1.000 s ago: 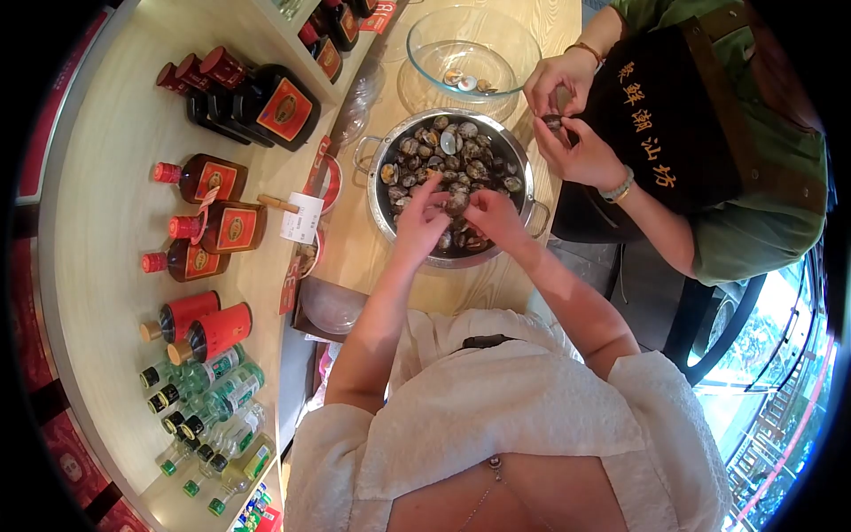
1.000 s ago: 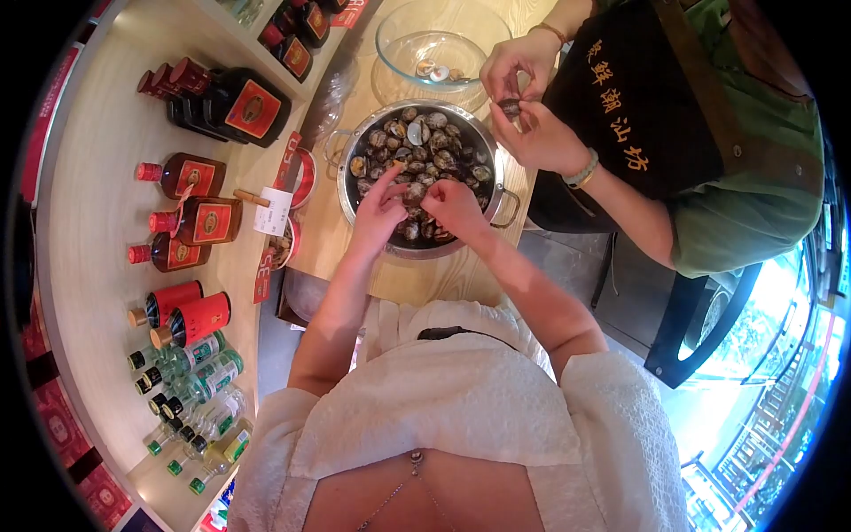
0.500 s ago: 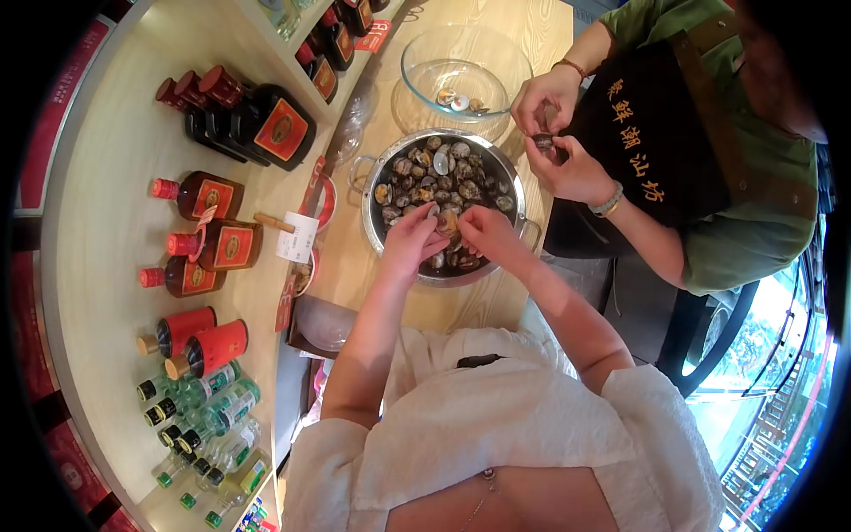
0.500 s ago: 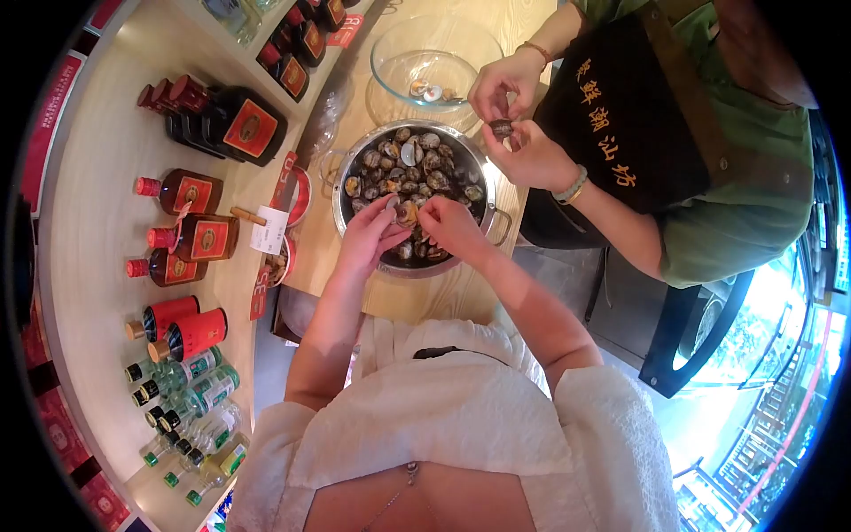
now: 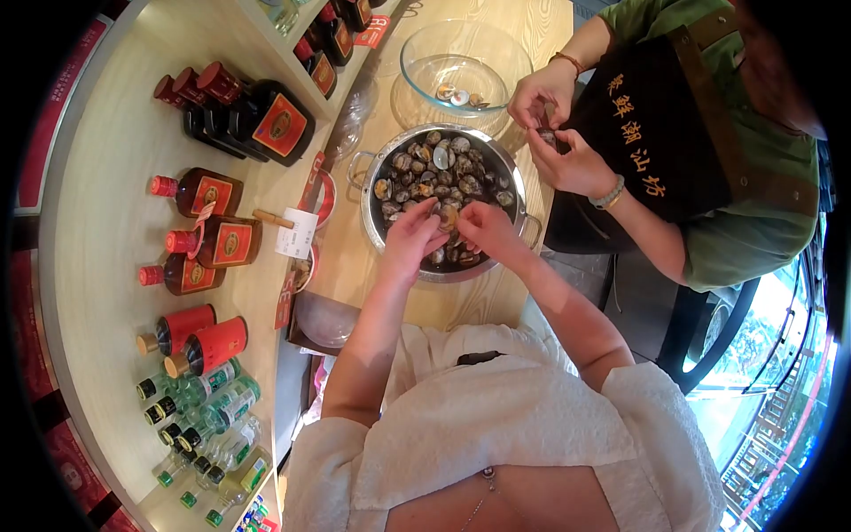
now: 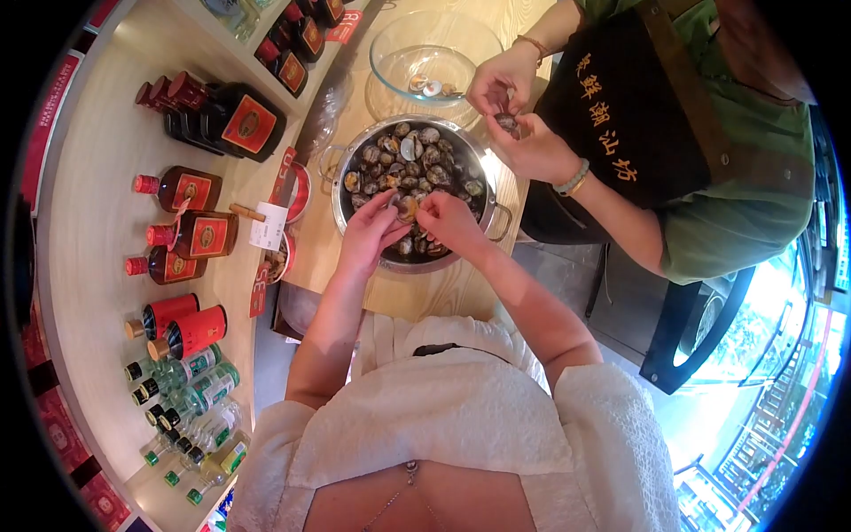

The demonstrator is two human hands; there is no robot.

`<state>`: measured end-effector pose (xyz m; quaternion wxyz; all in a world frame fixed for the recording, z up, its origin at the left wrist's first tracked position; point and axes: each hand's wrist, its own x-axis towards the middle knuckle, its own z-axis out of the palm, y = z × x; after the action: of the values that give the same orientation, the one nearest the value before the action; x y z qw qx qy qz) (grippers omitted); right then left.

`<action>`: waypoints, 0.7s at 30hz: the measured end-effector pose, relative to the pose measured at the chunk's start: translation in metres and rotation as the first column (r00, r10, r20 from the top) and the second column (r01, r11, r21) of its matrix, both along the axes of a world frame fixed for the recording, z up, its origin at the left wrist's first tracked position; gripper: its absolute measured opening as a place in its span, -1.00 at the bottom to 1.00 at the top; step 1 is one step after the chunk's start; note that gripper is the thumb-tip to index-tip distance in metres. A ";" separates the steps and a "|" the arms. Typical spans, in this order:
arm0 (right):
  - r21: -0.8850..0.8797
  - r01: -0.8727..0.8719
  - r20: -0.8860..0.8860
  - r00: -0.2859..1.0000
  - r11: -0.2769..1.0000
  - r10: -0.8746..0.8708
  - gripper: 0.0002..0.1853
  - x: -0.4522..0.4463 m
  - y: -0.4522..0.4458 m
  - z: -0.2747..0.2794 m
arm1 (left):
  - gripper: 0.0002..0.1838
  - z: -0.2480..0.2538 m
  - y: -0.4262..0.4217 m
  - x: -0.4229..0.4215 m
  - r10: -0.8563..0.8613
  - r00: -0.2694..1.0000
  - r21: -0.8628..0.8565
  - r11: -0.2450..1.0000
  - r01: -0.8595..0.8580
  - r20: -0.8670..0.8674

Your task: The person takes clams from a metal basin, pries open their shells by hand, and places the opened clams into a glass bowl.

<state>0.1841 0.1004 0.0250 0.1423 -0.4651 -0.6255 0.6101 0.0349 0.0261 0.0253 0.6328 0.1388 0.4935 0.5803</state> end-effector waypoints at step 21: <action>0.247 0.135 -0.067 0.990 0.960 -0.122 -0.86 0.013 -0.007 -0.010 | -0.57 -0.008 0.000 -0.003 -0.010 0.985 -0.013 1.000 0.012 0.172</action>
<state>0.1973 0.0931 0.0148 0.2552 -0.4671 -0.6623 0.5273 0.0321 0.0264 0.0173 0.6770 0.0867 0.4404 0.5834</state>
